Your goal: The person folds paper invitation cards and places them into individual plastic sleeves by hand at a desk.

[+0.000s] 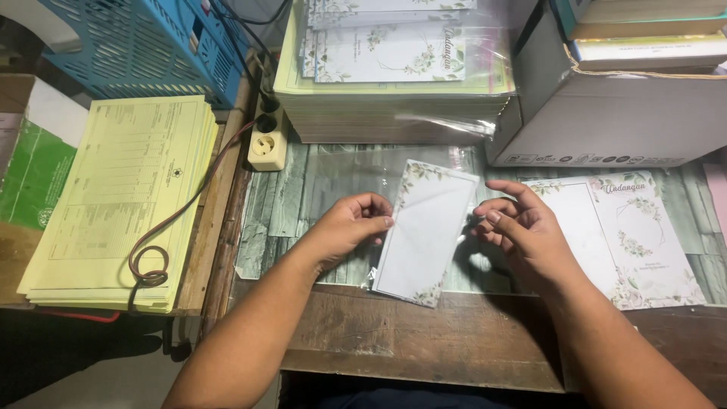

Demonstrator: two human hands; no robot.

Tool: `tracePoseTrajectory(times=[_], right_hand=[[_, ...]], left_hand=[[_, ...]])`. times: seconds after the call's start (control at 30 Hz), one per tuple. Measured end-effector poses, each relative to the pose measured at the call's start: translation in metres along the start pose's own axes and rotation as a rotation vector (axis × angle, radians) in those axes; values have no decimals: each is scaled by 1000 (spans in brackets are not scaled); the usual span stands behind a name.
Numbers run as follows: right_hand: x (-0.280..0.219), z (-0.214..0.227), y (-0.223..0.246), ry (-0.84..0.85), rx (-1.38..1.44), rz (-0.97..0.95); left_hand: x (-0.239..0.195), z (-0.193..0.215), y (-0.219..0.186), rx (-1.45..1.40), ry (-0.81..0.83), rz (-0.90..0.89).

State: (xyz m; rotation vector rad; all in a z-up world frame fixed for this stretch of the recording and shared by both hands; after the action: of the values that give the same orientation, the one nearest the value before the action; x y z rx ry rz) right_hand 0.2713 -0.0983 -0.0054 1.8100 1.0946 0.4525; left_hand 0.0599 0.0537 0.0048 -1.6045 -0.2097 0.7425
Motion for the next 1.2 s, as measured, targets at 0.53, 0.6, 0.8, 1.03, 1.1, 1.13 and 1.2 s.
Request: tracePoseTrajectory(times=[0.53,0.6,0.8,1.03,1.1,1.13,1.2], right_hand=[[-17,-40,-27,361,-270,-327],[-18,-37,-25,327,-352,-338],[-16,-32,-27,315,-410,-364],[-20,-41,-20,329,-538,-387],[-20,-40,-19,319,-486,-374],[-21,-42,-18,317,-486,-377],[-20,-41,-11,282,-661,-319]], left_hand=[[-49,4,-250,1028,-947,-1395],[-2,-9,-252,1223,-932,-1332],[140,25,-192,1383,-716,-737],[79,-8,-185,1431,-816,-815],[52,-31,-172,1401,-729,-926],[36,-35,-158,1399,-728,-924],[24,-59,-112,1353,-313,-822]])
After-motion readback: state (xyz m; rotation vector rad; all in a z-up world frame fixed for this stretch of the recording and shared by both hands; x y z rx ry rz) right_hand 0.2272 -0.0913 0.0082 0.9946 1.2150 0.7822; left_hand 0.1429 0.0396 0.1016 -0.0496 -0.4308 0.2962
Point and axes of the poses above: each hand's wrist, its own x-axis towards the middle knuckle, its own z-axis out of the back of the hand, y = z × x, the point moved 10 cm from there along x, towards the middle knuckle, and after that the axes turned 12 degrees about x, right-handed, at the moved point
